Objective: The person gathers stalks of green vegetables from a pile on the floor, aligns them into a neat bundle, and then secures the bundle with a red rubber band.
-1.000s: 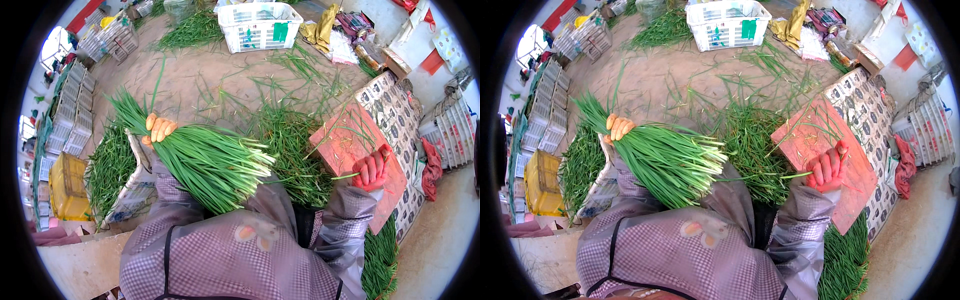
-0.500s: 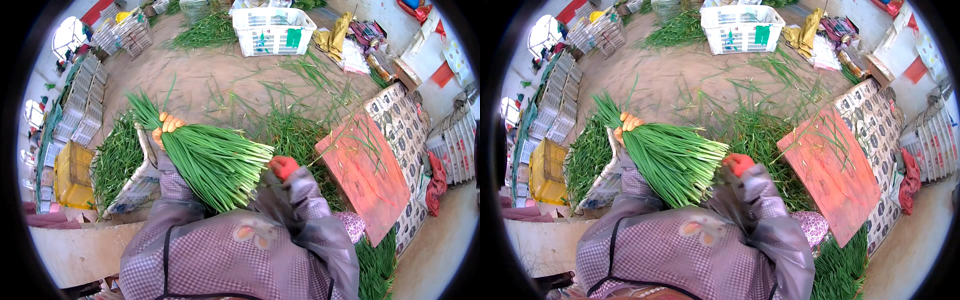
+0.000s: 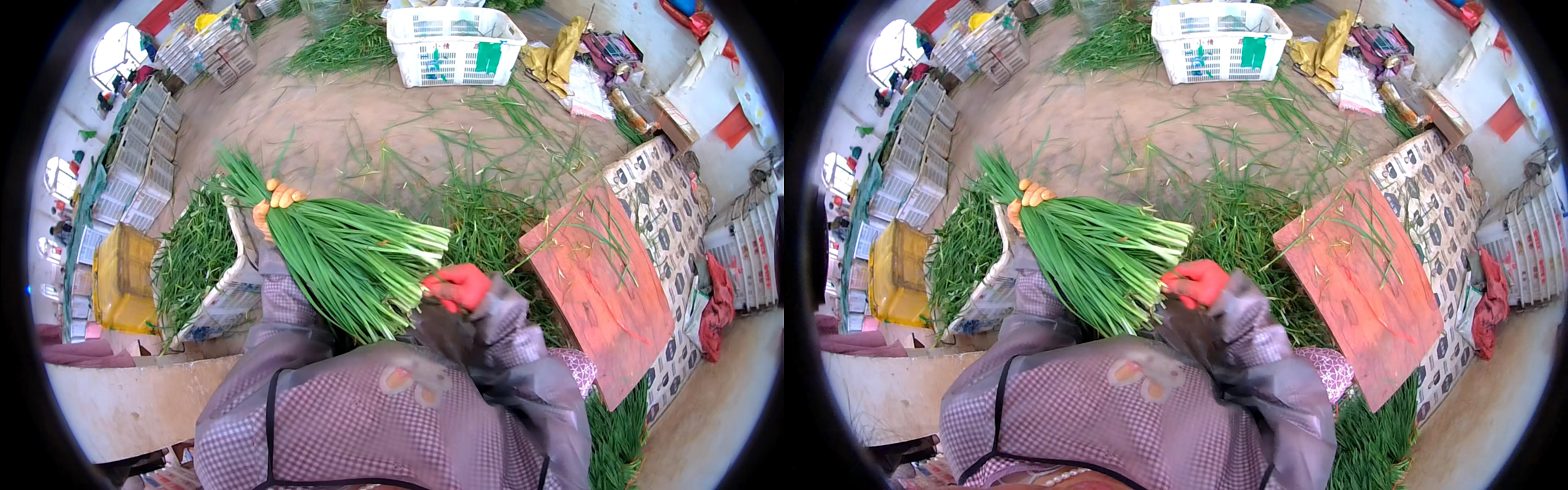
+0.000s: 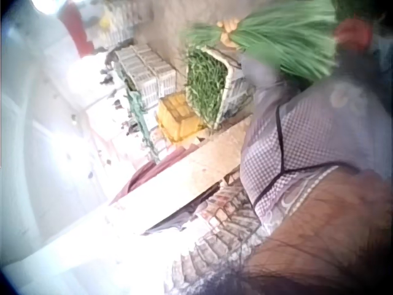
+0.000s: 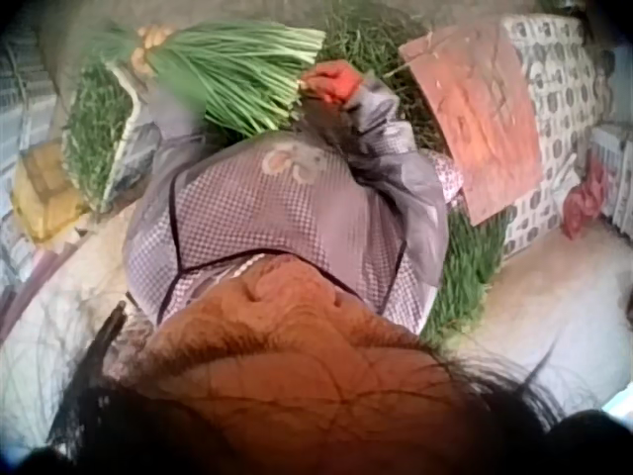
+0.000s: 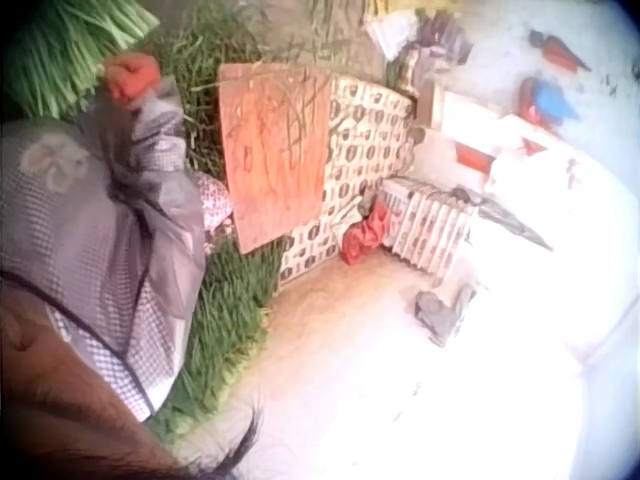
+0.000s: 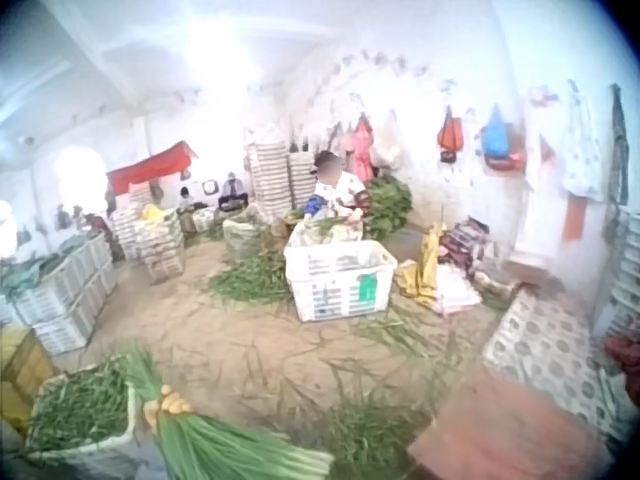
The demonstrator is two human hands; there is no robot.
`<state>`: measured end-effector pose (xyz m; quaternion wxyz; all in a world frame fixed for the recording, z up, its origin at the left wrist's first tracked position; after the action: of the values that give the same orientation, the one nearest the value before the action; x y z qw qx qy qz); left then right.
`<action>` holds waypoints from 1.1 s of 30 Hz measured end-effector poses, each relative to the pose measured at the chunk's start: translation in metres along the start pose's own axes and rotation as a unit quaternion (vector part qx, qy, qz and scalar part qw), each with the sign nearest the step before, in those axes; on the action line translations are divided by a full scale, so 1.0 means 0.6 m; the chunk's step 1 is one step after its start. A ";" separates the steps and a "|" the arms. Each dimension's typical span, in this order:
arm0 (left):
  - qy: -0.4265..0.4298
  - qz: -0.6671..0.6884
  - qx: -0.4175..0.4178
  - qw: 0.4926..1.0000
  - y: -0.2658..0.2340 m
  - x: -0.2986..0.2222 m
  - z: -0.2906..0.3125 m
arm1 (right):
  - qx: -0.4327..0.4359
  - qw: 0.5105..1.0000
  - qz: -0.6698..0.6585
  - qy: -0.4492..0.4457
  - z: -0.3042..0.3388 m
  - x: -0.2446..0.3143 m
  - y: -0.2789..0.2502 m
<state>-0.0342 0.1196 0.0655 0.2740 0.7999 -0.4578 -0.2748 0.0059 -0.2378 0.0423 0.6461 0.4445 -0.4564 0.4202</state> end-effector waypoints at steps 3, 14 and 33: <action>-0.009 -0.006 -0.018 1.000 -0.004 -0.008 0.010 | -0.037 0.992 -0.105 -0.061 0.087 0.018 -0.049; -0.048 -0.008 -0.049 0.998 -0.044 0.016 0.000 | -0.172 0.980 0.096 -0.022 -0.097 -0.076 -0.115; -0.049 -0.150 -0.233 0.960 -0.098 -0.008 0.053 | -0.182 0.978 -0.102 -0.015 0.023 -0.161 -0.140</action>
<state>-0.0241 0.1431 0.0035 0.3859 0.7589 -0.2688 -0.4506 0.0602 -0.2853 -0.0643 0.7488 0.3697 -0.4871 0.2557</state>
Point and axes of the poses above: each hand's wrist, its own z-axis away from the middle knuckle, its own y-axis out of the palm, x = y × z, the point moved 5 cm from there along -z, towards the middle knuckle, and after that the axes turned 13 degrees about x, right-handed, at the moved point
